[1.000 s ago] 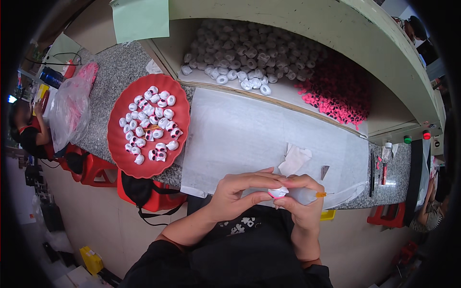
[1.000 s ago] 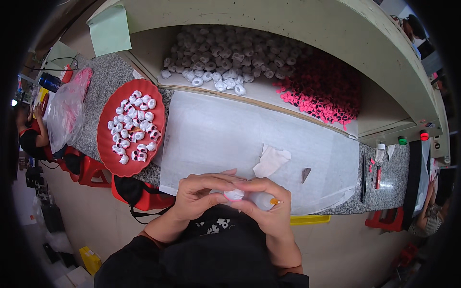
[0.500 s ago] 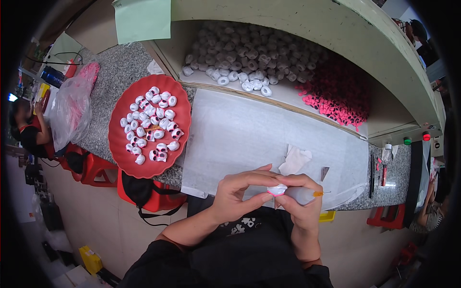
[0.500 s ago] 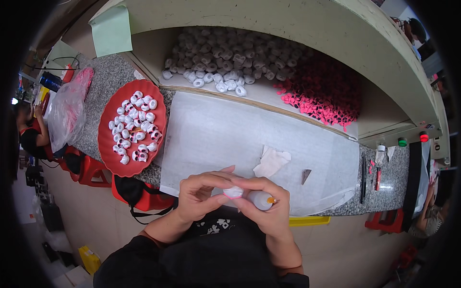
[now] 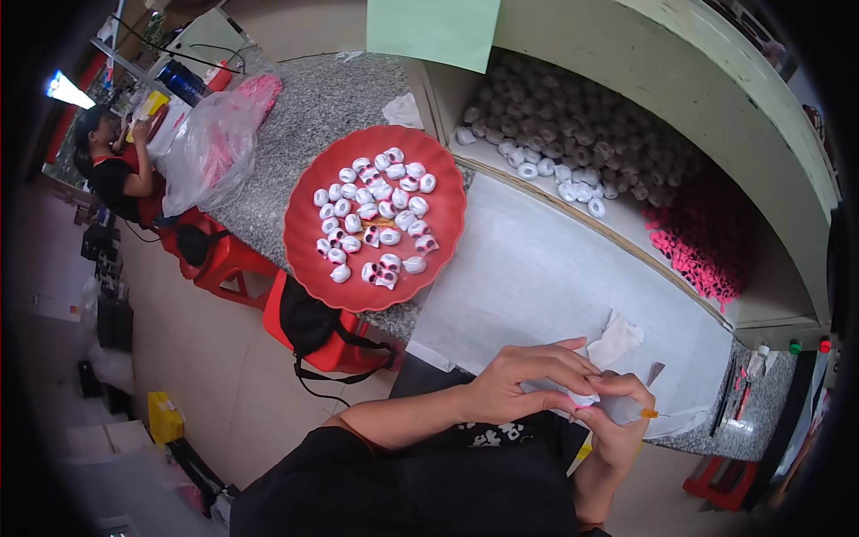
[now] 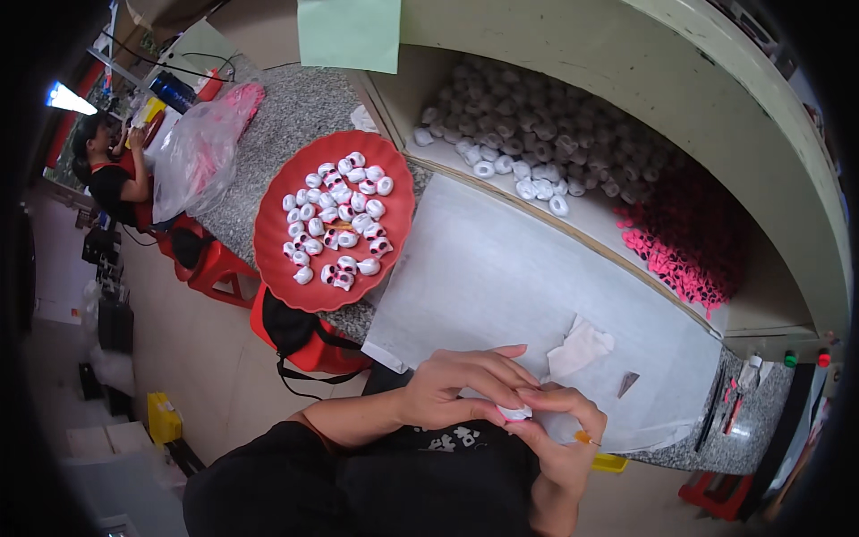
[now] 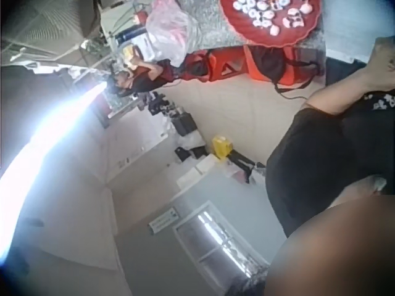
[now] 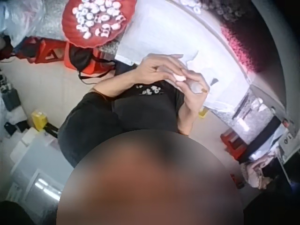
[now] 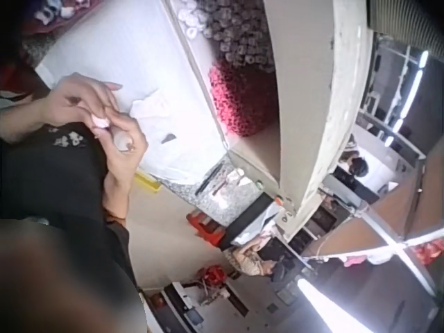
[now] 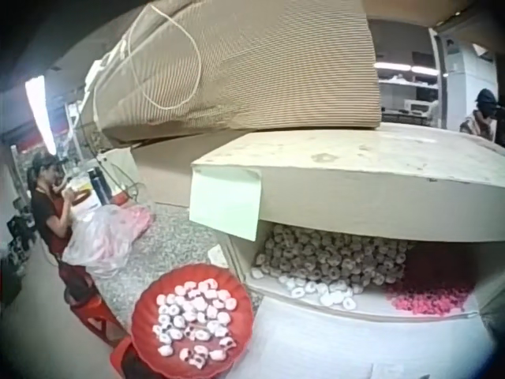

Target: Applying adhesive or slip to small ceramic components for assembly on a workbench.

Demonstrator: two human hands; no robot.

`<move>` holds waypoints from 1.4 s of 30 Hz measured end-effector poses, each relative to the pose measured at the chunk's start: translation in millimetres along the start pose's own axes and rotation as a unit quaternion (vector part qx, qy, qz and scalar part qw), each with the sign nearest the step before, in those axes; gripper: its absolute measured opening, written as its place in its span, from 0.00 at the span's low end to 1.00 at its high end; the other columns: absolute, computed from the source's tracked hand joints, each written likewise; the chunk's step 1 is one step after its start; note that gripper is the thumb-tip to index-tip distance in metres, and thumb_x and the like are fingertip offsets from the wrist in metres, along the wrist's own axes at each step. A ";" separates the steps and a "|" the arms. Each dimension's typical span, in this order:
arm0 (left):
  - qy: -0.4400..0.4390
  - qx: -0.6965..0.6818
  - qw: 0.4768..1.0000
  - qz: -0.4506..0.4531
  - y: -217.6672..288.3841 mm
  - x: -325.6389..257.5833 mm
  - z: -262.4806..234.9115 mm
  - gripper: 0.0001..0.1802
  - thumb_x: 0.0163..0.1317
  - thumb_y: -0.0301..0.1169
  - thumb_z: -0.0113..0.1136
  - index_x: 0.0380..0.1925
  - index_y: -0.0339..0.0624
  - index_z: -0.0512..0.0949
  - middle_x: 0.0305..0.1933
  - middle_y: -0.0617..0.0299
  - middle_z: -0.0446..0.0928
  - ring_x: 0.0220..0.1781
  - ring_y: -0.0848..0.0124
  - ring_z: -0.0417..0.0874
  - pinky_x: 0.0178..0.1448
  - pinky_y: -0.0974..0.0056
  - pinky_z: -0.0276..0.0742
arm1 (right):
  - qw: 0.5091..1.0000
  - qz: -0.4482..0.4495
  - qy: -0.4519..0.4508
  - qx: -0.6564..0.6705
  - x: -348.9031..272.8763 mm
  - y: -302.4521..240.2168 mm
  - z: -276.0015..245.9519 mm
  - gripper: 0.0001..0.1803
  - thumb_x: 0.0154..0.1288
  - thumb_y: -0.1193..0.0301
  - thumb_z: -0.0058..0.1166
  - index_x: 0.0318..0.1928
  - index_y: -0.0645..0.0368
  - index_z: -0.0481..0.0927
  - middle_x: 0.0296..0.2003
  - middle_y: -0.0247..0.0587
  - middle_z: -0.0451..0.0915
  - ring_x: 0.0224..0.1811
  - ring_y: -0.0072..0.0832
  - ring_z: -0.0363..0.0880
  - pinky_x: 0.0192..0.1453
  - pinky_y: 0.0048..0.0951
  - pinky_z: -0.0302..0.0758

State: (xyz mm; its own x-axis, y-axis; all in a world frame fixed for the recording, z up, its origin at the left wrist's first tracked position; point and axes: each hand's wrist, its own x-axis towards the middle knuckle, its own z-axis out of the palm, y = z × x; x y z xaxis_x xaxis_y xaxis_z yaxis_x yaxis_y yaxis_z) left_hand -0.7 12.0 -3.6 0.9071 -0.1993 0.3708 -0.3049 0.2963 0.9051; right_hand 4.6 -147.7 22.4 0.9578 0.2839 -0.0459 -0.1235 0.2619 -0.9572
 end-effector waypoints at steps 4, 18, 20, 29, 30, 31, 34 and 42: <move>0.005 0.004 1.000 0.027 1.1 -5.1 -0.4 0.11 0.47 0.25 0.58 0.33 0.40 0.75 0.38 0.56 0.75 0.46 0.61 0.74 0.59 0.50 0.55 | 0.999 -0.025 -0.029 -0.036 1.1 0.8 -0.6 0.12 0.37 0.83 0.61 0.28 0.67 0.75 0.28 0.45 0.77 0.28 0.25 0.73 0.34 0.22 0.69; 0.227 0.499 0.832 0.084 44.6 43.7 -69.9 0.16 0.42 0.19 0.57 0.35 0.38 0.73 0.40 0.57 0.71 0.48 0.63 0.69 0.50 0.63 0.62 | 0.999 -0.012 0.052 -0.003 23.6 11.7 -16.4 0.25 0.44 0.79 0.47 0.45 0.61 0.57 0.37 0.47 0.64 0.18 0.23 0.65 0.16 0.15 0.62; 0.086 0.528 0.840 0.090 17.7 82.9 -55.6 0.14 0.43 0.19 0.54 0.34 0.37 0.73 0.37 0.59 0.74 0.45 0.64 0.70 0.50 0.62 0.63 | 0.998 -0.004 0.038 0.050 18.3 7.9 -22.9 0.20 0.46 0.73 0.43 0.42 0.60 0.56 0.38 0.48 0.62 0.18 0.24 0.65 0.14 0.17 0.62; -0.110 0.654 0.733 0.150 -54.4 143.8 -61.6 0.13 0.39 0.19 0.51 0.29 0.41 0.75 0.34 0.60 0.73 0.37 0.63 0.72 0.42 0.61 0.67 | 0.997 0.015 0.048 0.058 -0.1 9.6 -38.6 0.18 0.47 0.76 0.42 0.42 0.64 0.60 0.40 0.48 0.61 0.34 0.31 0.69 0.25 0.30 0.72; -0.064 0.583 0.797 0.147 -44.1 140.2 -53.7 0.13 0.40 0.19 0.54 0.30 0.40 0.74 0.35 0.59 0.73 0.38 0.65 0.73 0.42 0.62 0.67 | 0.997 0.015 0.050 0.060 0.3 8.8 -40.0 0.18 0.47 0.76 0.42 0.42 0.64 0.60 0.40 0.48 0.61 0.34 0.31 0.69 0.25 0.30 0.72; -0.017 0.507 0.850 0.140 -32.6 133.9 -45.9 0.14 0.41 0.18 0.56 0.32 0.39 0.73 0.37 0.58 0.73 0.40 0.66 0.73 0.43 0.63 0.68 | 0.998 -0.025 0.049 0.032 1.1 6.9 -40.2 0.18 0.48 0.76 0.42 0.43 0.65 0.61 0.41 0.47 0.61 0.35 0.31 0.69 0.26 0.30 0.73; 0.058 0.122 0.991 -0.022 -8.1 97.2 -22.5 0.15 0.44 0.19 0.58 0.34 0.37 0.68 0.40 0.53 0.71 0.41 0.69 0.74 0.42 0.65 0.72 | 0.995 -0.073 0.068 -0.020 0.0 -6.4 -35.5 0.19 0.49 0.76 0.43 0.45 0.66 0.63 0.41 0.47 0.62 0.35 0.31 0.69 0.26 0.28 0.74; 0.118 -0.185 0.972 -0.080 -3.8 31.6 2.2 0.14 0.48 0.20 0.56 0.36 0.37 0.67 0.42 0.48 0.69 0.38 0.68 0.76 0.42 0.65 0.75 | 0.947 -0.242 0.211 -0.004 6.5 -13.3 -21.2 0.20 0.44 0.68 0.58 0.35 0.60 0.62 0.33 0.40 0.63 0.26 0.23 0.66 0.20 0.17 0.66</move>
State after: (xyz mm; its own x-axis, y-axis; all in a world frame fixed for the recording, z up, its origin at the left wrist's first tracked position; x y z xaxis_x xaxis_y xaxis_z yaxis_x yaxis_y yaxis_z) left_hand 28.6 2.6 5.2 0.9891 -0.0631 0.1334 -0.0687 0.6031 0.7947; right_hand 17.9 -168.9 28.9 0.9199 -0.2630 0.2909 0.3578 0.2595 -0.8970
